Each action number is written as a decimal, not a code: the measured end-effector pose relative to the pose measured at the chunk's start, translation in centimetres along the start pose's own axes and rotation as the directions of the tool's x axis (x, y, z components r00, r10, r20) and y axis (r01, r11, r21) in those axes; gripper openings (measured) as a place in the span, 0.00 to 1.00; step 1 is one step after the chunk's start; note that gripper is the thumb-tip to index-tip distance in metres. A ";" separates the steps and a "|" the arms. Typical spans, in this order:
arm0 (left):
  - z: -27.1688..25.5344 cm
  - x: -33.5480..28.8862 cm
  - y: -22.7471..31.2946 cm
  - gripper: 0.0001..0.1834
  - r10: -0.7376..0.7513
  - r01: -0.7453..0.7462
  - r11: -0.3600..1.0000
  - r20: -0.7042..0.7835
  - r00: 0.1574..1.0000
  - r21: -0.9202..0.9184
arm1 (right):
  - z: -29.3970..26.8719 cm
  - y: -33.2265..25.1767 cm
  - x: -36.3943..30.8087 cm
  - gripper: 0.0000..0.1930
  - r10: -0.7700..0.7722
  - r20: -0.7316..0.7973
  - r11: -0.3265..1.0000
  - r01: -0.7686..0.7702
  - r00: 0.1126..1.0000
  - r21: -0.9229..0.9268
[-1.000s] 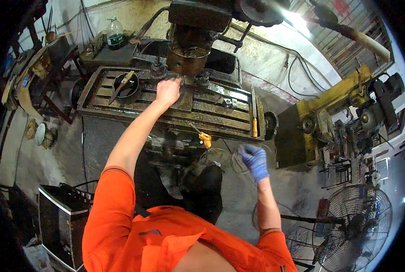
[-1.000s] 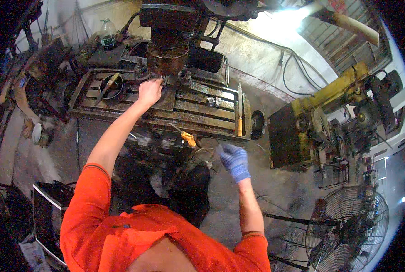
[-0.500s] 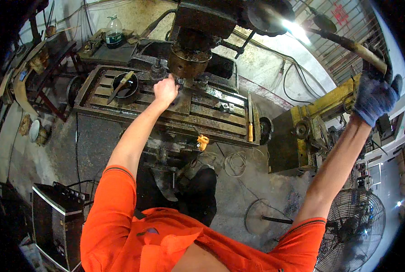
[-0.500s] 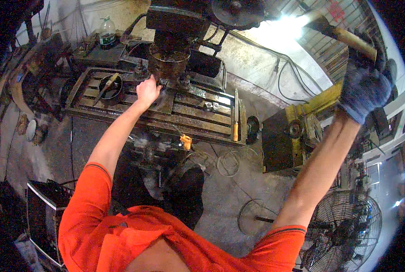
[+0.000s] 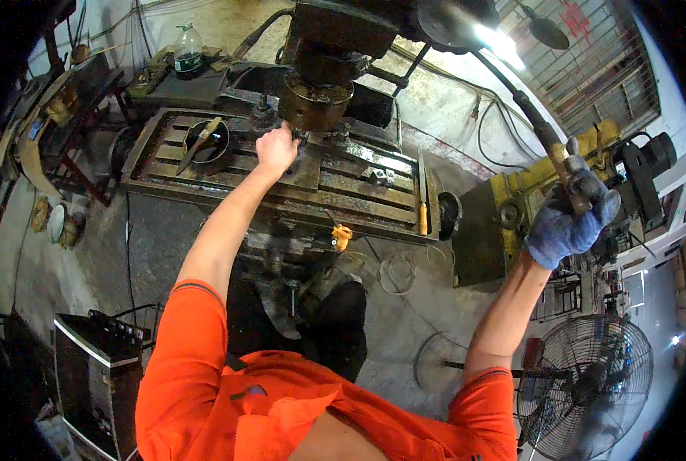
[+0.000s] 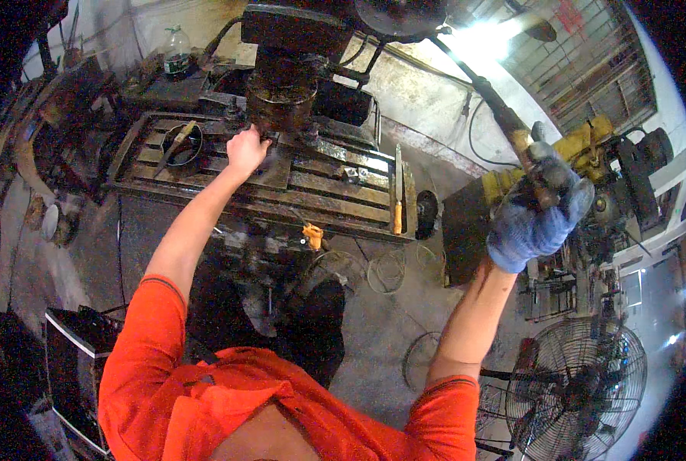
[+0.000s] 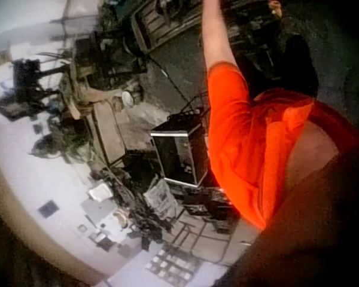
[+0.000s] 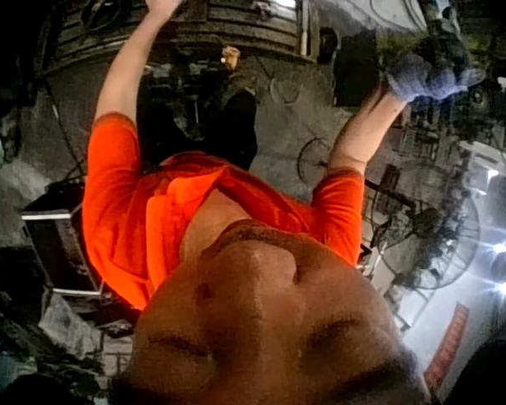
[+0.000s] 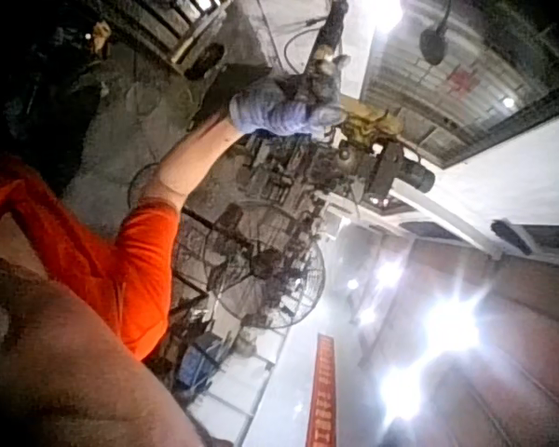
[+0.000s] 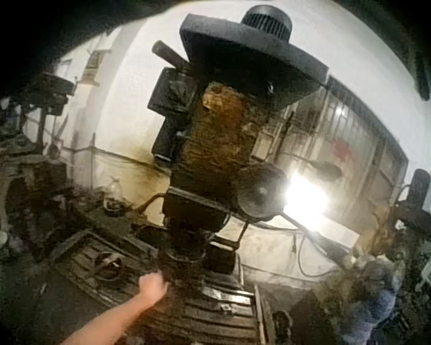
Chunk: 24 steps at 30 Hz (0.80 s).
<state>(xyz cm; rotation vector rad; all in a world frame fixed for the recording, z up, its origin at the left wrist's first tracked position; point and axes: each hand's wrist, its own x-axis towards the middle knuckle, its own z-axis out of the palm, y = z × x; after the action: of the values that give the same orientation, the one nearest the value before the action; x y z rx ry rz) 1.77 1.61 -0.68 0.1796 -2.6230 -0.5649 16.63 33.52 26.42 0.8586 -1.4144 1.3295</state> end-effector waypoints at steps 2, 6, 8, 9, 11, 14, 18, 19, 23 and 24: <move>0.0 0.0 0.0 0.20 0.001 -0.001 1.000 0.019 1.000 0.011 | -0.7 0.8 -1.5 0.23 -0.009 -0.004 1.000 0.009 1.000 -0.009; -0.1 0.3 0.0 0.19 -0.015 0.015 1.000 0.041 0.999 0.008 | -0.5 0.9 -3.0 0.23 0.066 -0.087 0.997 -0.062 0.994 0.055; -0.1 0.5 -0.3 0.19 0.040 -0.040 0.999 0.035 0.999 -0.001 | -0.7 1.1 -2.5 0.22 0.052 -0.034 0.997 -0.050 0.998 0.055; 0.0 0.6 -0.6 0.19 0.064 -0.064 0.998 0.032 0.997 -0.005 | -0.5 0.8 -2.0 0.22 0.027 -0.034 1.000 -0.027 0.999 0.001; 0.1 1.1 -0.8 0.18 0.077 -0.077 0.997 0.068 0.995 -0.009 | 0.1 -0.1 -0.7 0.21 -0.024 -0.030 0.994 0.020 0.999 -0.110; 0.1 1.4 -1.2 0.18 0.039 -0.034 0.998 0.094 0.995 -0.057 | -1.2 0.6 0.2 0.18 -0.011 0.032 0.998 0.012 0.999 -0.054; -0.4 1.6 -0.9 0.18 -0.012 0.028 0.996 0.177 0.984 -0.086 | -0.6 0.2 -0.3 0.15 0.058 -0.071 0.987 -0.067 0.996 -0.146; -0.5 1.6 -0.7 0.18 -0.016 0.030 0.997 0.200 0.980 -0.069 | -0.7 0.1 -0.4 0.14 0.084 -0.084 0.978 -0.098 0.993 -0.184; -0.3 1.3 -0.7 0.17 0.007 -0.002 0.999 0.115 0.993 -0.048 | -0.3 -0.1 -0.8 0.15 0.078 -0.043 0.993 -0.081 0.996 -0.086; -0.4 1.3 -0.4 0.17 0.004 0.001 0.999 0.125 0.992 -0.043 | -1.1 0.4 -0.5 0.15 0.042 0.025 0.999 -0.041 0.999 -0.025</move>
<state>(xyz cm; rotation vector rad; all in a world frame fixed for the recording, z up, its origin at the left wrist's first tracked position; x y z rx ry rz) 0.81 0.86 0.01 0.1327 -2.7287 -0.6504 16.59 34.65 25.77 0.8367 -1.4732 1.3338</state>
